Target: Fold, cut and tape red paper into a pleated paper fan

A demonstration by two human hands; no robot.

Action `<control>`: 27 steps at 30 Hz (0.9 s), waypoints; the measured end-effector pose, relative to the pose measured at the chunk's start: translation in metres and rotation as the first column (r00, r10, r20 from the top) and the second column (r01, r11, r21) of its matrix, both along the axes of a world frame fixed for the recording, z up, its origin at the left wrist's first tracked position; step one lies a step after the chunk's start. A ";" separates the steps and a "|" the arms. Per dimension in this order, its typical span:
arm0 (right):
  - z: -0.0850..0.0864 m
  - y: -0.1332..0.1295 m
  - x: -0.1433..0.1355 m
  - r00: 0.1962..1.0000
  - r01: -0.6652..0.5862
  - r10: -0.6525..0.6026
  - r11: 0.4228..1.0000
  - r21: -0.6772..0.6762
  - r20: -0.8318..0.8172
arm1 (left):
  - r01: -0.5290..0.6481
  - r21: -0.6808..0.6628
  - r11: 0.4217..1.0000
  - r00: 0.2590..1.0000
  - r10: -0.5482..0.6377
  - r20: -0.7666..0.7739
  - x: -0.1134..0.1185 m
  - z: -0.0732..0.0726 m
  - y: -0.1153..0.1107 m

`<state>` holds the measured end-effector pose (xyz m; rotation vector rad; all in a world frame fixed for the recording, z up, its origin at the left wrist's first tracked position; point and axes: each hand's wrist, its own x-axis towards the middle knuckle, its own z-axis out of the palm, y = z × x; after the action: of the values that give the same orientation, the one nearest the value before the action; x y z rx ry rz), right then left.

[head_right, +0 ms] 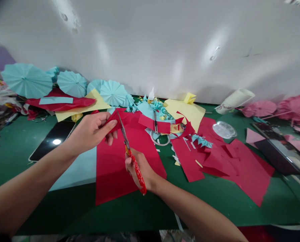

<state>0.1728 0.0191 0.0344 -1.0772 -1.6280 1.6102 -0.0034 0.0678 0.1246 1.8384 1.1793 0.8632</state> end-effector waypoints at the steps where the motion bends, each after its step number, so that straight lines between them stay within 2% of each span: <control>1: 0.000 0.000 0.000 1.000 0.000 0.000 1.000 0.000 -0.005 | 0.001 -0.002 1.000 1.000 -0.001 0.001 0.000 0.001 0.000; 8: 0.001 0.001 0.002 1.000 -0.016 0.016 1.000 -0.009 0.005 | 0.041 -0.034 0.999 0.999 -0.041 0.016 -0.004 0.004 0.001; 18: -0.004 0.000 0.002 0.999 -0.004 0.002 0.998 -0.060 -0.033 | 0.087 -0.044 0.995 0.995 -0.089 -0.054 -0.010 0.008 0.005; 27: 0.001 0.001 0.001 0.998 -0.001 0.002 1.000 -0.022 0.068 | 0.121 -0.106 0.987 0.990 -0.128 -0.066 -0.019 0.015 0.007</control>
<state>0.1741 0.0197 0.0355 -1.1541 -1.6587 1.6117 -0.0224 0.0751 0.1394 1.8514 1.1189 0.6595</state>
